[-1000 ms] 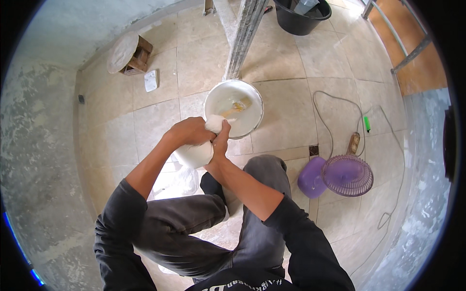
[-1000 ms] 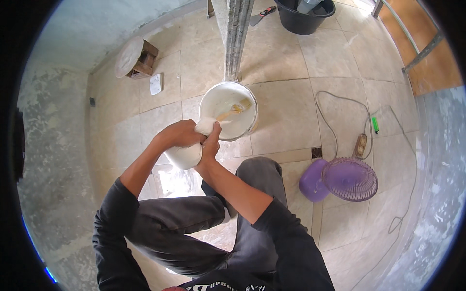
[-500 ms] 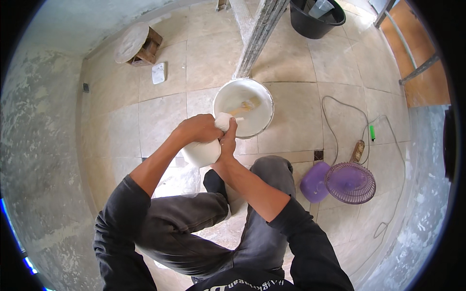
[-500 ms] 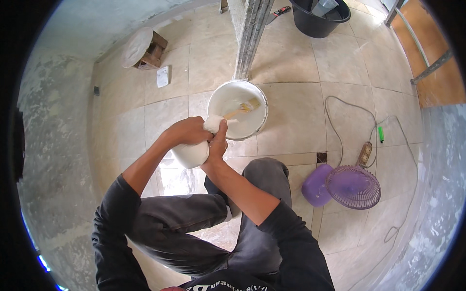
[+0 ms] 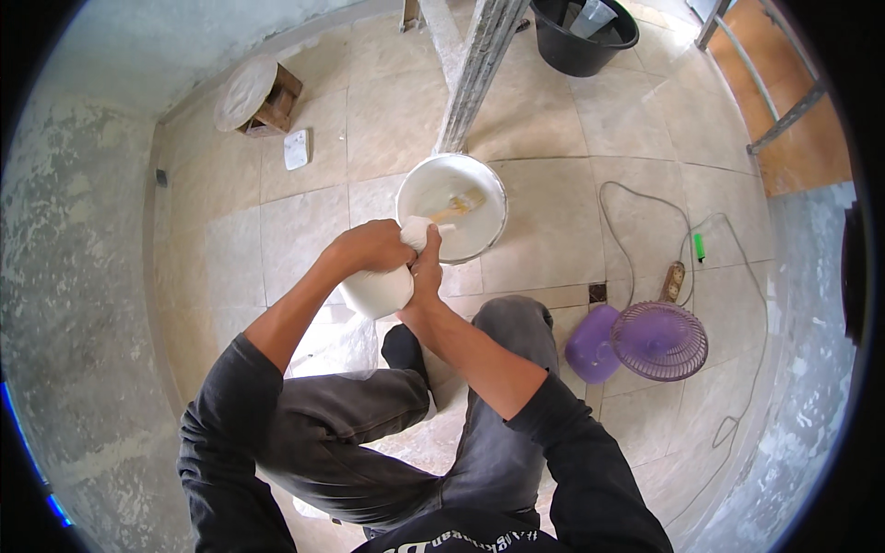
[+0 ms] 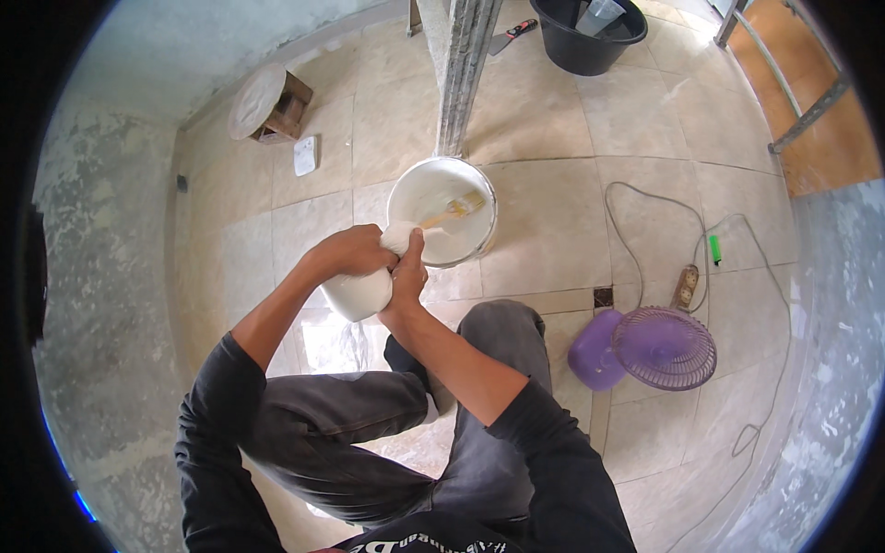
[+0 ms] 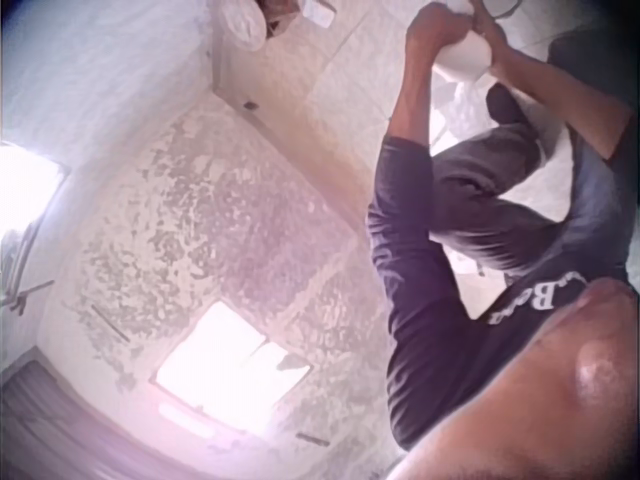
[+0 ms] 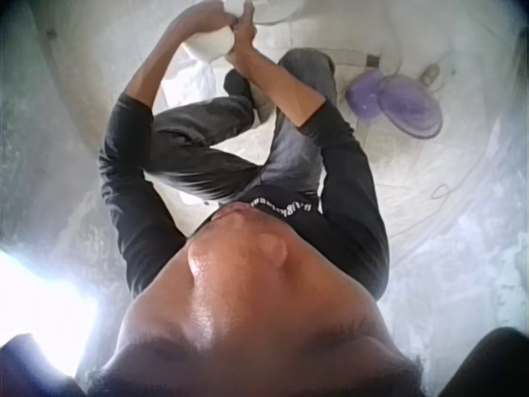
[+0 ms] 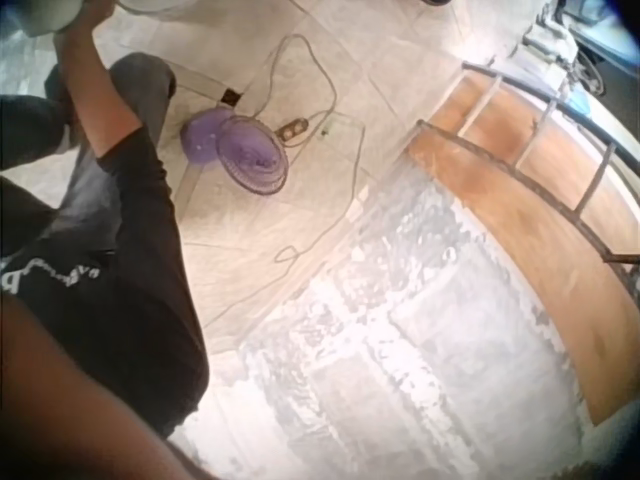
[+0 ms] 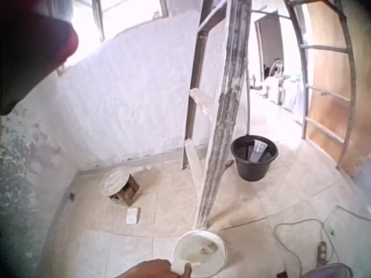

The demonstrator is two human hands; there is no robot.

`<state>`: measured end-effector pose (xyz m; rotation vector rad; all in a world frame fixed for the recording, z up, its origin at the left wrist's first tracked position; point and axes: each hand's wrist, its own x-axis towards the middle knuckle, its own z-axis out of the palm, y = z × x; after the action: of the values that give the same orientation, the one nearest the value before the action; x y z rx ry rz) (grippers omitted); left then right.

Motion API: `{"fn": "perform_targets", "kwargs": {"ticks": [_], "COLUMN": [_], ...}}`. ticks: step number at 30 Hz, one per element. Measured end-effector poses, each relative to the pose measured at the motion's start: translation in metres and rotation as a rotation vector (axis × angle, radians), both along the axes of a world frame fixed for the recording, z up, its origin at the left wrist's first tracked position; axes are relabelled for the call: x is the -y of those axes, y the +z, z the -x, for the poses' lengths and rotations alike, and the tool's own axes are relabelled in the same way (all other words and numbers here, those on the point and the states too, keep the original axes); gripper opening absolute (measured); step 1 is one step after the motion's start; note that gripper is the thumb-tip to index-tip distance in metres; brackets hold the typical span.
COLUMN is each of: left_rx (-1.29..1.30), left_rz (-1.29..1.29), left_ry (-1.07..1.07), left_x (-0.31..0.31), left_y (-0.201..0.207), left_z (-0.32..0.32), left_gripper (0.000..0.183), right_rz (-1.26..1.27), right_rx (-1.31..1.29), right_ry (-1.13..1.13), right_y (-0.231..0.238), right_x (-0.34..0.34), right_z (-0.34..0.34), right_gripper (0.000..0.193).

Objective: The person mixes paint by hand in a bucket. They pour glue from a white bag into the bucket, add water using a plastic container, and stir the mixture with a brush before carrying the bucket up a ladder.

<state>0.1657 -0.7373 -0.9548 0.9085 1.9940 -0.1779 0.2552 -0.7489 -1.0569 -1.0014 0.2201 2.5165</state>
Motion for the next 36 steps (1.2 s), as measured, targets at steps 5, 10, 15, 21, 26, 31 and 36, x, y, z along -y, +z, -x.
{"fn": "perform_targets", "kwargs": {"ticks": [5,10,15,21,26,31,36], "left_rx": [-0.018,-0.075,-0.064,-0.061,-0.054,-0.06,-0.043], "left_rz": [0.001,-0.041,-0.059,-0.058,-0.057,-0.053,-0.066], "left_ry": [-0.013,-0.004,0.039,0.045,0.008,-0.009,0.02], "left_x": [0.002,0.009,0.012,0.015,0.016,0.018,0.02], "left_y": [0.001,-0.011,-0.003,-0.001,-0.006,-0.001,0.003], "left_z": [-0.003,-0.004,-0.007,-0.008,-0.005,-0.005,-0.004], "left_gripper": [0.043,0.048,0.053,0.052,0.051,0.049,0.049], "right_rz": [0.003,0.022,-0.103,-0.095,-0.107,-0.084,-0.019], "right_rx": [-0.013,-0.127,-0.129,-0.097,-0.057,-0.034,-0.049], "right_ry": [0.026,0.03,0.061,0.055,0.047,0.045,0.014], "right_y": [0.006,-0.003,-0.015,-0.009,-0.012,-0.005,0.011], "right_x": [0.0,-0.001,0.0,0.003,0.002,0.002,0.0], "right_z": [-0.004,-0.006,-0.001,-0.001,-0.001,-0.001,-0.004], "right_gripper": [0.06,0.06,0.072,0.069,0.065,0.058,0.045]}}
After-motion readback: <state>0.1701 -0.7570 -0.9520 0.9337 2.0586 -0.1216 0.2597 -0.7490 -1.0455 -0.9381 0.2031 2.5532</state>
